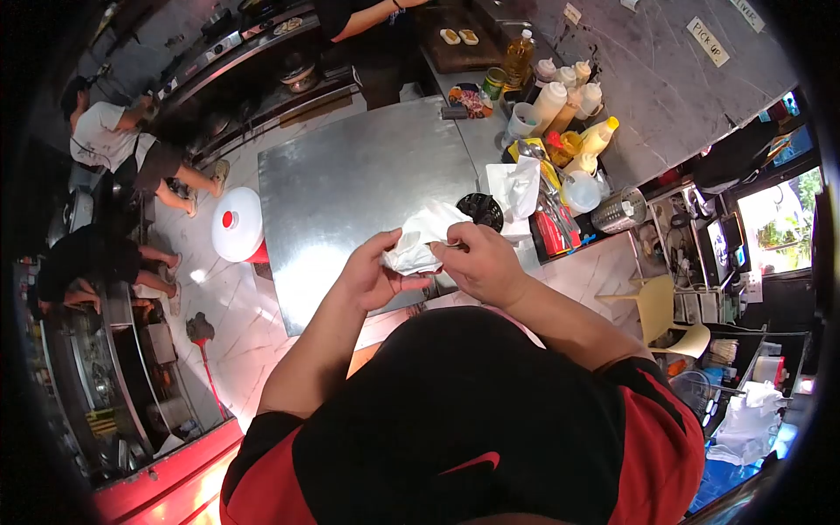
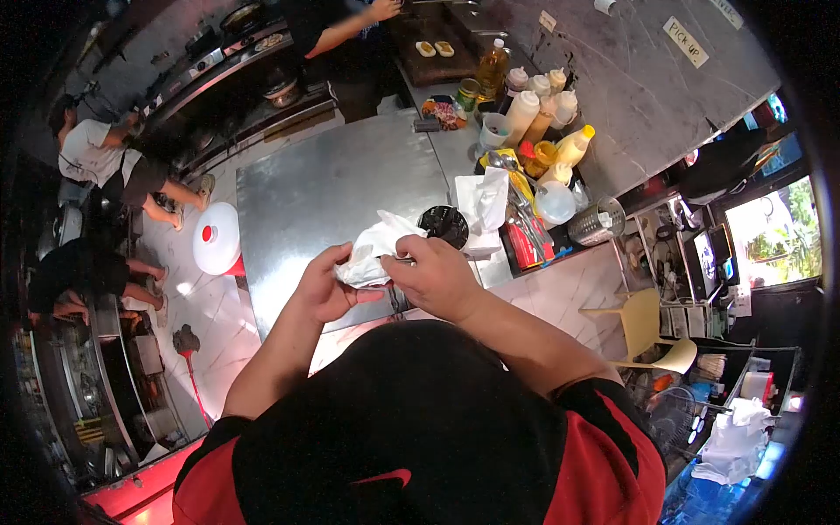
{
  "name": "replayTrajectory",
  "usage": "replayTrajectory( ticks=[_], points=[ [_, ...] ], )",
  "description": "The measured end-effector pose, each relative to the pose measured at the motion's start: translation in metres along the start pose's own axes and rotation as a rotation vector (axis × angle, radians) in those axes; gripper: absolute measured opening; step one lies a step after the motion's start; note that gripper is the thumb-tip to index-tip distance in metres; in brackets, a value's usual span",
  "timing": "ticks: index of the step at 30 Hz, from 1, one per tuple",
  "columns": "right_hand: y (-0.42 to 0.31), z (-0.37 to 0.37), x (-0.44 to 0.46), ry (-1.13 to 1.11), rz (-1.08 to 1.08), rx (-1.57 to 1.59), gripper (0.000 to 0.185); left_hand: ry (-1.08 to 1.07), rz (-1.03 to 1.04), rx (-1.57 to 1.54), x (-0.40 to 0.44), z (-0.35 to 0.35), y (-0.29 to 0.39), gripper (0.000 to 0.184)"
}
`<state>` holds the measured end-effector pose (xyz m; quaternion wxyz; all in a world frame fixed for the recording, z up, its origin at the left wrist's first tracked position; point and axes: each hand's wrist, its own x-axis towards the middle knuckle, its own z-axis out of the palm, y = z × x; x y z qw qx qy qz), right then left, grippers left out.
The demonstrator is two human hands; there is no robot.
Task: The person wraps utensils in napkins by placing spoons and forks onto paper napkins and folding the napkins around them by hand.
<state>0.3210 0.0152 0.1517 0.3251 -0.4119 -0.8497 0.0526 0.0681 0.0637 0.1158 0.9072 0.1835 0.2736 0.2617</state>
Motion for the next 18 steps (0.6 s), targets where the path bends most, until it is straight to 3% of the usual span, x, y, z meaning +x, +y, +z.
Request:
replayTrajectory(
  ticks=[2, 3, 6, 12, 18],
  points=[
    [0.001, 0.001, -0.002, -0.007, -0.022, 0.020, 0.030, 0.113, -0.026, 0.033, 0.002, -0.002, 0.005, 0.053],
    [0.001, 0.001, -0.002, -0.005, -0.037, 0.031, 0.029, 0.042, -0.015, -0.007, 0.003, 0.000, 0.006, 0.040],
    [0.003, 0.002, -0.004, -0.021, -0.048, 0.062, 0.027, -0.064, 0.013, 0.180, 0.011, -0.001, 0.009, 0.030],
    [0.004, -0.001, -0.005, -0.107, 0.130, 0.243, 0.027, 0.115, 0.172, 0.348, 0.007, 0.018, 0.003, 0.025],
    [0.008, -0.004, 0.001, -0.150, 0.194, 0.297, 0.025, 0.110, 0.194, 0.433, 0.004, 0.011, 0.002, 0.018]
  ],
)
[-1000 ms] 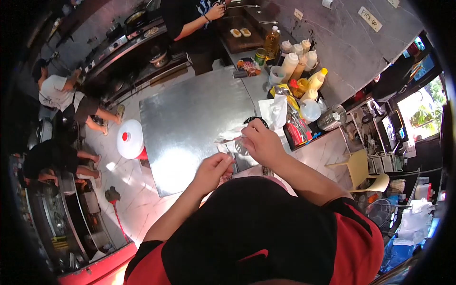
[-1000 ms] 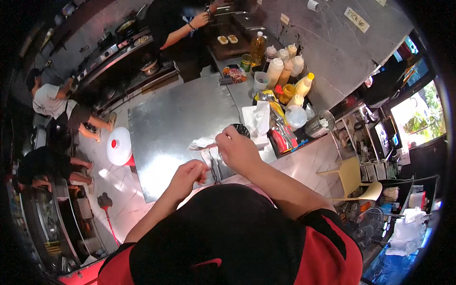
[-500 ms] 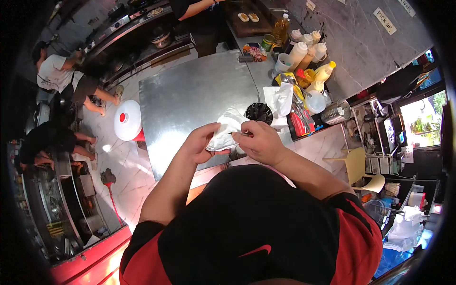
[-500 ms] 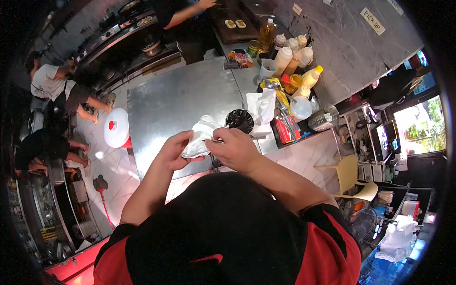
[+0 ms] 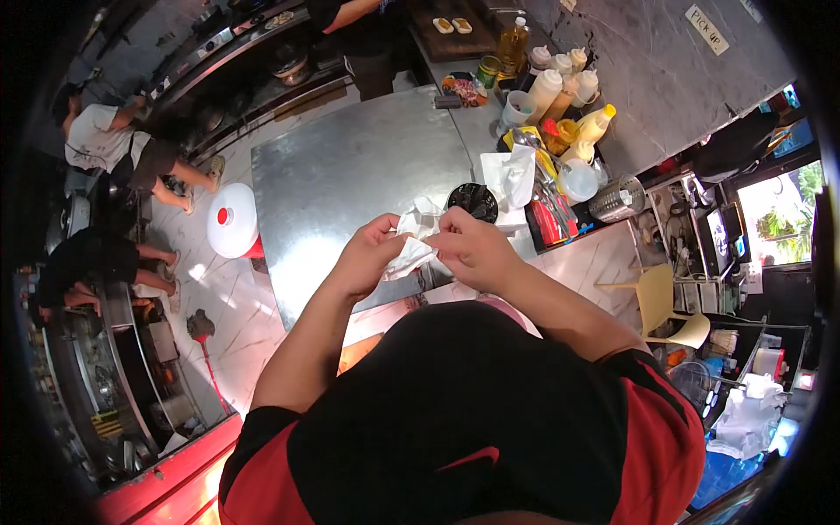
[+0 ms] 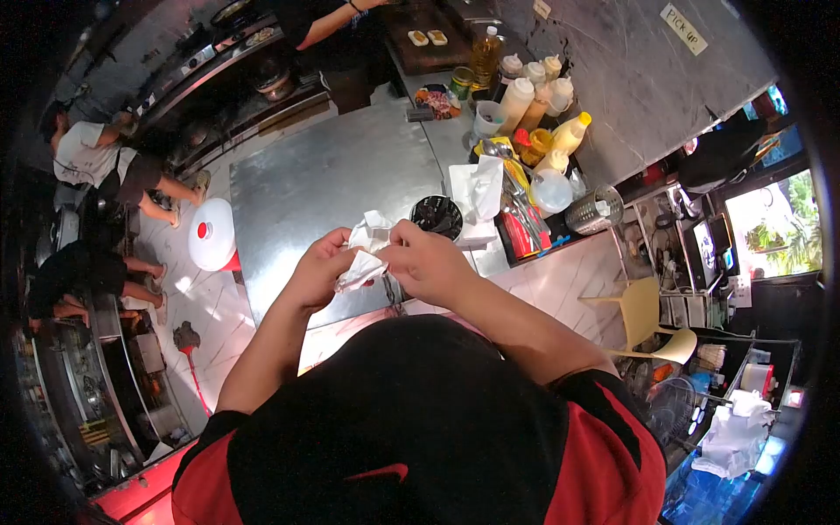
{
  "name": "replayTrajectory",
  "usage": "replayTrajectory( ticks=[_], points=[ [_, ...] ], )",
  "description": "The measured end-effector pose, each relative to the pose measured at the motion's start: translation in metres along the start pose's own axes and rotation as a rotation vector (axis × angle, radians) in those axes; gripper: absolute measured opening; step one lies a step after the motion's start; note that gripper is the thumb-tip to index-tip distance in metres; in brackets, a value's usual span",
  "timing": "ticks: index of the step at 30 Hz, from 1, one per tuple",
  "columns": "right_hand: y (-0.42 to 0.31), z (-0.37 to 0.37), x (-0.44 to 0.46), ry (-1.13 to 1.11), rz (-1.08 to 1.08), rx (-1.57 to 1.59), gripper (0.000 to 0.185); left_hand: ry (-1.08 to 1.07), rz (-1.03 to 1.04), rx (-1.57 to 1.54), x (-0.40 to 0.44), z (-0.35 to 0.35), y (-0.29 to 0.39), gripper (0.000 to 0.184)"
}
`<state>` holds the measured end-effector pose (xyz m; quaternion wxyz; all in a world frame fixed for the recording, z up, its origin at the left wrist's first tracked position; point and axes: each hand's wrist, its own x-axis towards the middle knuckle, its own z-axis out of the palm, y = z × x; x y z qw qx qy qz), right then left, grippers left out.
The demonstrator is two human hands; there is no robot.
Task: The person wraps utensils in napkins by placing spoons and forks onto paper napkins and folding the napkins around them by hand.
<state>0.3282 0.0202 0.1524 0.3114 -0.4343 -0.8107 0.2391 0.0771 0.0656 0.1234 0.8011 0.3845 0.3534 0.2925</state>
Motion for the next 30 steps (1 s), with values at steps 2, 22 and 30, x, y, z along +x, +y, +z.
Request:
replayTrajectory(
  ticks=[2, 22, 30],
  points=[
    [0.001, -0.003, 0.002, -0.018, 0.010, -0.024, 0.024, 0.001, -0.019, 0.035, -0.003, 0.005, 0.008, 0.020],
    [-0.002, -0.004, 0.009, 0.000, 0.084, -0.079, 0.019, 0.221, 0.203, 0.703, -0.021, 0.030, 0.010, 0.019],
    [-0.002, -0.019, 0.022, -0.050, 0.475, 0.179, 0.051, 0.273, 0.187, 0.365, -0.018, 0.031, -0.002, 0.020]
  ],
)
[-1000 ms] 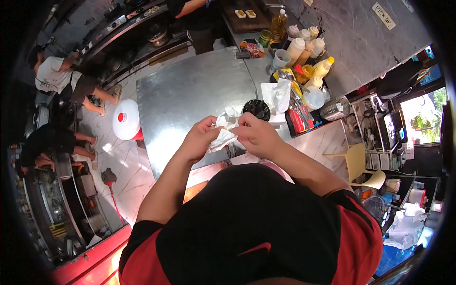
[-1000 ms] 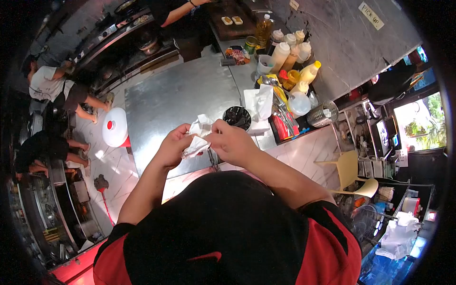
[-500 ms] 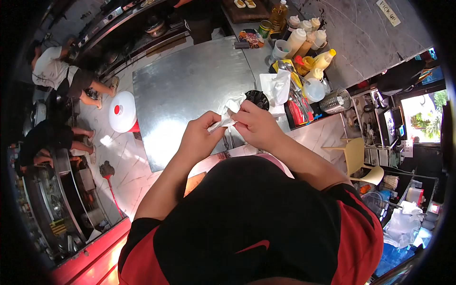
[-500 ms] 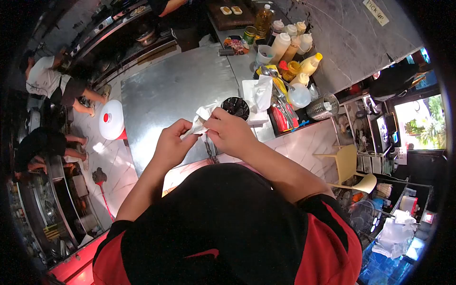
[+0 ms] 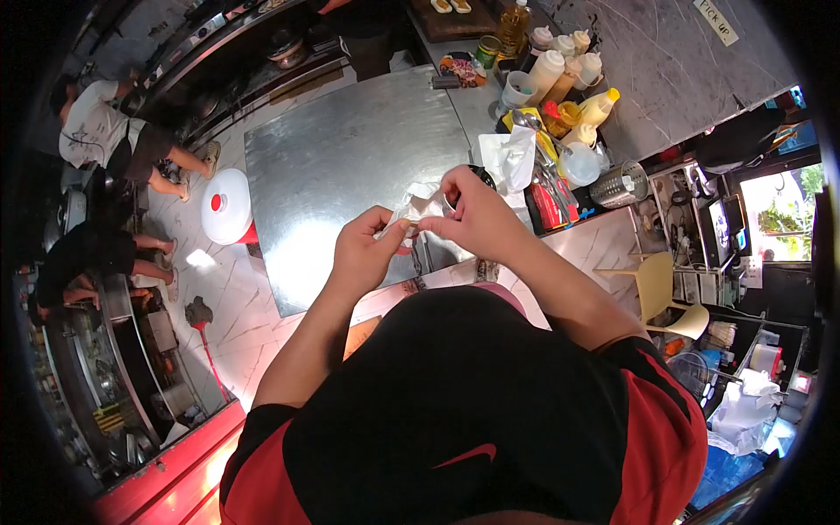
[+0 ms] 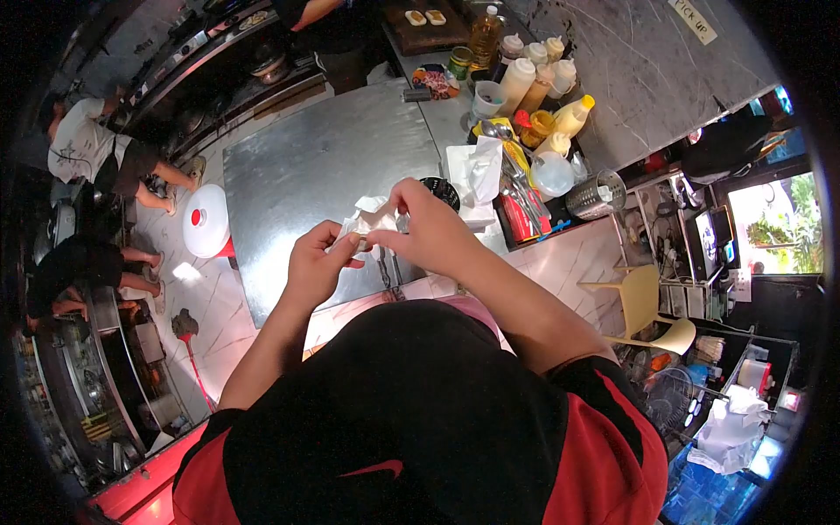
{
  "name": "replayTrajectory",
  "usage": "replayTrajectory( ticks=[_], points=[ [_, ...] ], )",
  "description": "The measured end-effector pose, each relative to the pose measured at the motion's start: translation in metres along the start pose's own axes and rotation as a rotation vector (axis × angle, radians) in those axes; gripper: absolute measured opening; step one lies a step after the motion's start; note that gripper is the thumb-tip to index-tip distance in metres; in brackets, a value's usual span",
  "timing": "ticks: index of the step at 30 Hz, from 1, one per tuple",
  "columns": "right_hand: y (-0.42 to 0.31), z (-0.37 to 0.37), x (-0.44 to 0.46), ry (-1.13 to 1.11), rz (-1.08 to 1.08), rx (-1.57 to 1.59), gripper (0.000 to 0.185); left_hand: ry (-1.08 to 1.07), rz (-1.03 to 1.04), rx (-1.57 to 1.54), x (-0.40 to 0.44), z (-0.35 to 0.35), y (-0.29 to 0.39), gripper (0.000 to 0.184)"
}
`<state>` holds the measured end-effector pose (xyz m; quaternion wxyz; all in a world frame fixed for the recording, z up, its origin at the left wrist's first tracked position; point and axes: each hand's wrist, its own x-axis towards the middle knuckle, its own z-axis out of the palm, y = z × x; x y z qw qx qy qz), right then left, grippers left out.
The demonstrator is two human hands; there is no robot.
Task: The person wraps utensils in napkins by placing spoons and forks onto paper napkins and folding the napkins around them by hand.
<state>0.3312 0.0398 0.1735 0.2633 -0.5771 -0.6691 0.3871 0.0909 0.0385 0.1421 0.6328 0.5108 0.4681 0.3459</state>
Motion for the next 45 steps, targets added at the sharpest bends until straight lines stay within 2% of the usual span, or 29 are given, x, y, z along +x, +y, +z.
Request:
replayTrajectory(
  ticks=[2, 5, 8, 11, 13, 17, 20, 22, 24, 28, 34, 40, 45],
  points=[
    [0.007, 0.003, 0.005, 0.062, 0.008, 0.174, 0.056, 0.002, -0.003, 0.002, 0.001, -0.001, -0.005, 0.019],
    [0.025, 0.007, 0.013, 0.085, -0.119, 0.040, 0.056, 0.002, 0.012, 0.043, 0.002, -0.005, -0.016, 0.019],
    [0.040, 0.009, 0.026, -0.095, -0.110, -0.130, 0.047, 0.005, 0.008, 0.104, 0.003, -0.006, -0.021, 0.020],
    [0.044, 0.005, 0.043, -0.325, 0.087, -0.032, 0.037, 0.025, -0.011, 0.199, 0.004, -0.007, -0.022, 0.023],
    [0.031, 0.005, 0.039, -0.228, 0.084, -0.032, 0.037, 0.049, -0.029, 0.366, 0.006, -0.011, -0.022, 0.024],
    [0.014, 0.009, 0.026, -0.148, 0.044, -0.018, 0.034, 0.138, -0.077, 0.270, 0.010, -0.011, -0.021, 0.023],
    [0.019, 0.030, 0.017, -0.001, -0.219, 0.030, 0.031, 0.178, -0.089, 0.081, 0.016, -0.010, -0.032, 0.018],
    [0.016, 0.038, 0.010, 0.043, -0.364, -0.056, 0.020, 0.213, -0.049, -0.118, 0.019, -0.004, -0.034, 0.013],
    [0.017, 0.046, 0.005, 0.100, -0.530, -0.163, 0.016, 0.224, -0.095, -0.151, 0.022, -0.005, -0.037, 0.009],
    [0.016, 0.043, -0.004, 0.069, -0.706, -0.350, 0.022, 0.228, -0.172, -0.245, 0.021, -0.006, -0.039, 0.007],
    [0.020, 0.039, -0.009, 0.058, -0.768, -0.436, 0.022, 0.158, -0.262, -0.537, 0.023, -0.018, -0.047, 0.012],
    [0.022, 0.036, -0.008, -0.038, -0.771, -0.490, 0.012, 0.163, -0.291, -0.605, 0.024, -0.019, -0.047, 0.011],
    [0.022, 0.031, -0.010, -0.083, -0.792, -0.548, 0.011, 0.105, -0.269, -0.610, 0.024, -0.023, -0.042, 0.011]
  ],
)
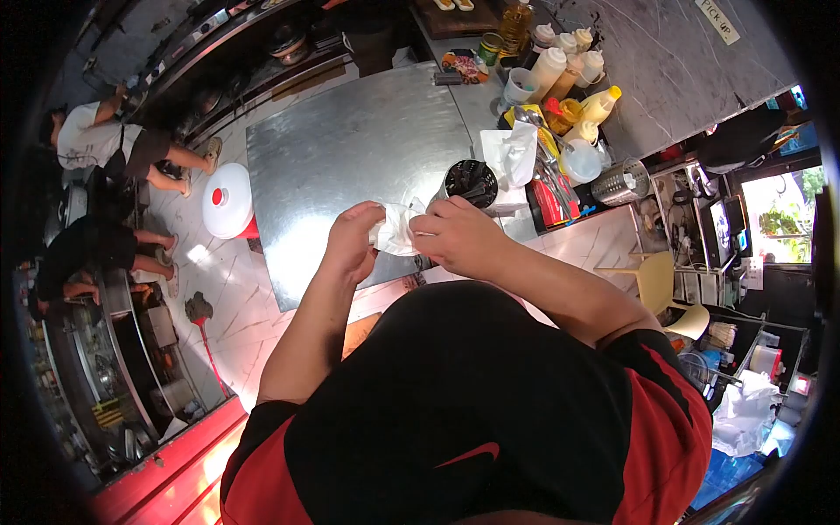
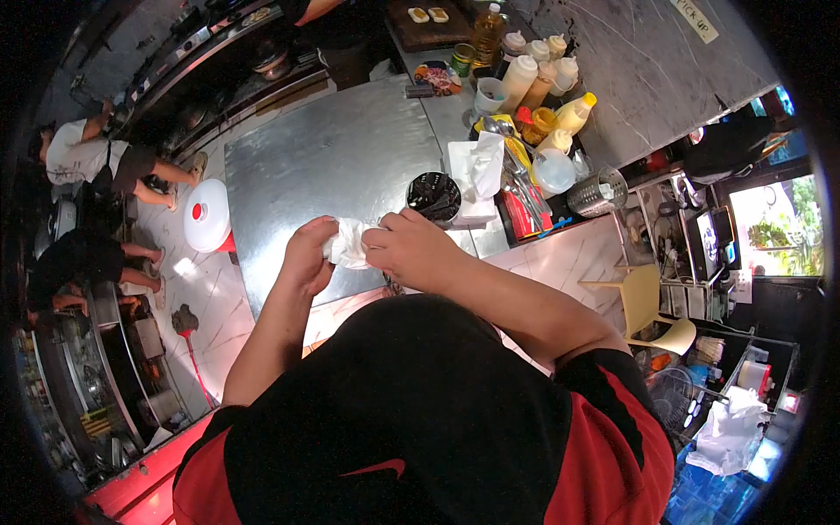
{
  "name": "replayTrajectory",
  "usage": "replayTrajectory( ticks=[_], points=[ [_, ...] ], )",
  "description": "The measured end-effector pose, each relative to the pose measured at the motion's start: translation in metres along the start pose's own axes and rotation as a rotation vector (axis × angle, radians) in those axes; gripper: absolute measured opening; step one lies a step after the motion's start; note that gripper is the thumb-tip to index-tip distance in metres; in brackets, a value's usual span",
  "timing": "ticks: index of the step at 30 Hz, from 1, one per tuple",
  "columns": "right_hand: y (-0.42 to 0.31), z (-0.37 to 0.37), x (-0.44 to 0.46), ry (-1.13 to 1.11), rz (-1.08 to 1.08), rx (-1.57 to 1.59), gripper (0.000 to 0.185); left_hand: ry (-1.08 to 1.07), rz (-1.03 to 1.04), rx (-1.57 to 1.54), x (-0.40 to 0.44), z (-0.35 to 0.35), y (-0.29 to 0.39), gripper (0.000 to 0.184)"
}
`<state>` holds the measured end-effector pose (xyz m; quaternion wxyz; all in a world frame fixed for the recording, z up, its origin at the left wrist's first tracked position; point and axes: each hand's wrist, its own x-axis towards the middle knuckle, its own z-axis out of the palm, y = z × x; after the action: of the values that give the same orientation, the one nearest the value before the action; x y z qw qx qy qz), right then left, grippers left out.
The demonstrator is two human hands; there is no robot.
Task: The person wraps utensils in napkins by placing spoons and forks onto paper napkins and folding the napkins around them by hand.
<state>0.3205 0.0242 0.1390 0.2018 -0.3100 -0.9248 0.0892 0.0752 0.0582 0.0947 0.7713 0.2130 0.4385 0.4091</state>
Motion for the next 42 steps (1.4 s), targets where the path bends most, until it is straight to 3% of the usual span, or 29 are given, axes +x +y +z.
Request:
replayTrajectory(
  ticks=[4, 10, 13, 16, 19, 22, 26, 29, 32, 35, 38, 39, 42],
  points=[
    [-0.002, 0.003, -0.002, -0.027, -0.012, 0.004, 0.012, -0.011, -0.035, 0.151, -0.013, 0.018, 0.017, 0.013],
    [-0.006, 0.004, -0.006, -0.050, 0.049, -0.011, 0.014, -0.050, 0.074, 0.492, -0.010, 0.018, 0.008, 0.023],
    [0.002, -0.001, -0.012, -0.006, 0.051, 0.340, 0.018, -0.021, 0.092, 0.555, -0.009, 0.012, 0.008, 0.021],
    [0.004, -0.002, -0.006, 0.101, 0.603, 0.818, 0.024, -0.007, 0.115, 0.632, -0.011, 0.015, 0.008, 0.019],
    [0.007, 0.005, -0.001, -0.006, 0.736, 0.713, 0.031, -0.012, 0.131, 0.673, -0.010, 0.017, 0.008, 0.020],
    [0.013, 0.007, 0.003, -0.258, 0.795, 0.674, 0.037, -0.029, 0.138, 0.624, -0.007, 0.017, 0.005, 0.023],
    [0.016, 0.016, -0.002, -0.117, 0.741, 0.545, 0.039, -0.012, 0.118, 0.559, -0.030, 0.042, 0.016, 0.023],
    [0.020, 0.010, -0.001, -0.133, 0.758, 0.543, 0.038, -0.056, -0.020, 0.736, -0.015, 0.017, 0.014, 0.029],
    [0.023, 0.006, -0.001, -0.173, 0.757, 0.602, 0.036, -0.071, 0.100, 0.629, 0.006, -0.012, 0.000, 0.024],
    [0.020, 0.001, 0.003, -0.117, 0.785, 0.581, 0.033, 0.101, 0.120, 0.549, 0.003, -0.012, -0.008, 0.013],
    [0.010, -0.002, 0.008, 0.038, 0.796, 0.461, 0.027, -0.032, -0.121, 0.394, -0.019, -0.014, -0.008, 0.011],
    [0.008, 0.000, 0.008, 0.070, 0.778, 0.414, 0.025, -0.201, -0.157, 0.270, -0.024, -0.020, -0.015, 0.017],
    [0.002, 0.014, 0.001, 0.176, 0.646, 0.298, 0.021, -0.326, -0.147, -0.046, -0.048, 0.016, -0.015, 0.027]
  ],
)
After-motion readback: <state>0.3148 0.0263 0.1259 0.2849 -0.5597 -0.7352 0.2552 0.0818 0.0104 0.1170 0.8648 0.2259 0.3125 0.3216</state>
